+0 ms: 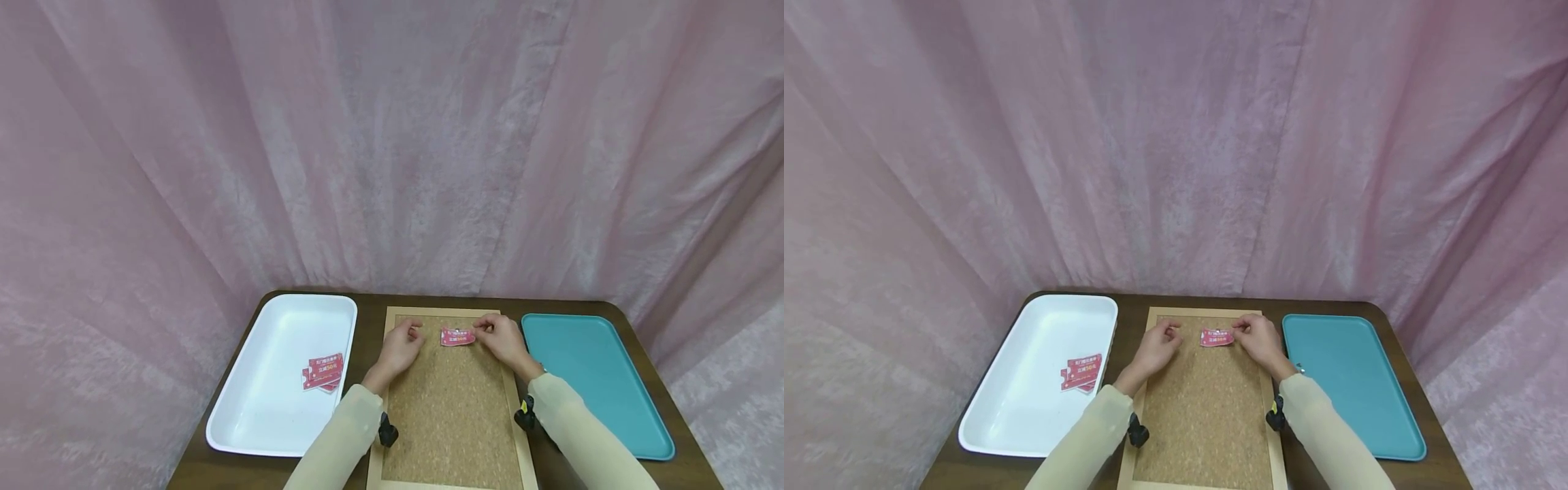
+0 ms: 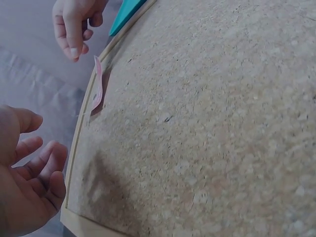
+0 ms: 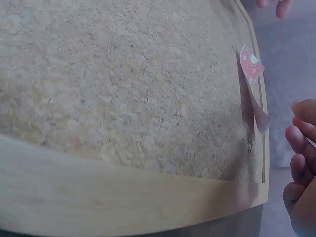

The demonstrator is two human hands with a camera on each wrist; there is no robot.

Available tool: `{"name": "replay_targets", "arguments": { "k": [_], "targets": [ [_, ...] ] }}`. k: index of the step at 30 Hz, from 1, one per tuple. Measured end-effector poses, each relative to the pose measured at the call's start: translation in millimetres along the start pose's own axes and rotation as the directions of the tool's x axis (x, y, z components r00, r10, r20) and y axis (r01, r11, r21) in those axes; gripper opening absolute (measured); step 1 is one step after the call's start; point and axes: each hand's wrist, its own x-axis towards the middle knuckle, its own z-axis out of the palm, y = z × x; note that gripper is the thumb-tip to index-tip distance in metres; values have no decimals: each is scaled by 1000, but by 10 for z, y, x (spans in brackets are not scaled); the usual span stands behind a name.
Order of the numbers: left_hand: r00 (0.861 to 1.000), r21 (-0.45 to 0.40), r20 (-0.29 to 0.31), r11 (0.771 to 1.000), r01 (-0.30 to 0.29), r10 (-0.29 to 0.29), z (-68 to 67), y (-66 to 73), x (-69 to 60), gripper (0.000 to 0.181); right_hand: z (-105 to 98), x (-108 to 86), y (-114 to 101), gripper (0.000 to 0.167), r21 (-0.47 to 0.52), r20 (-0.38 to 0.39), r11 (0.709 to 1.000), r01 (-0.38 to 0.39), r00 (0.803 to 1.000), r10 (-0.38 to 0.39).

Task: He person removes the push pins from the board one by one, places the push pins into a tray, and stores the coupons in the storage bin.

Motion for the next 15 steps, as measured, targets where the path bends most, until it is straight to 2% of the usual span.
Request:
{"name": "replay_targets", "arguments": {
  "k": [9, 15],
  "targets": [
    [999, 16, 32, 1000, 26, -27, 75, -40, -12, 31, 85, -6, -8, 11, 6, 7, 1000, -20, 1000, 20],
    [999, -12, 36, 999, 38, -38, 98, -48, -20, 31, 119, -7, 1, 15, 25, 31, 1000, -10, 999, 9]
  ]
}}
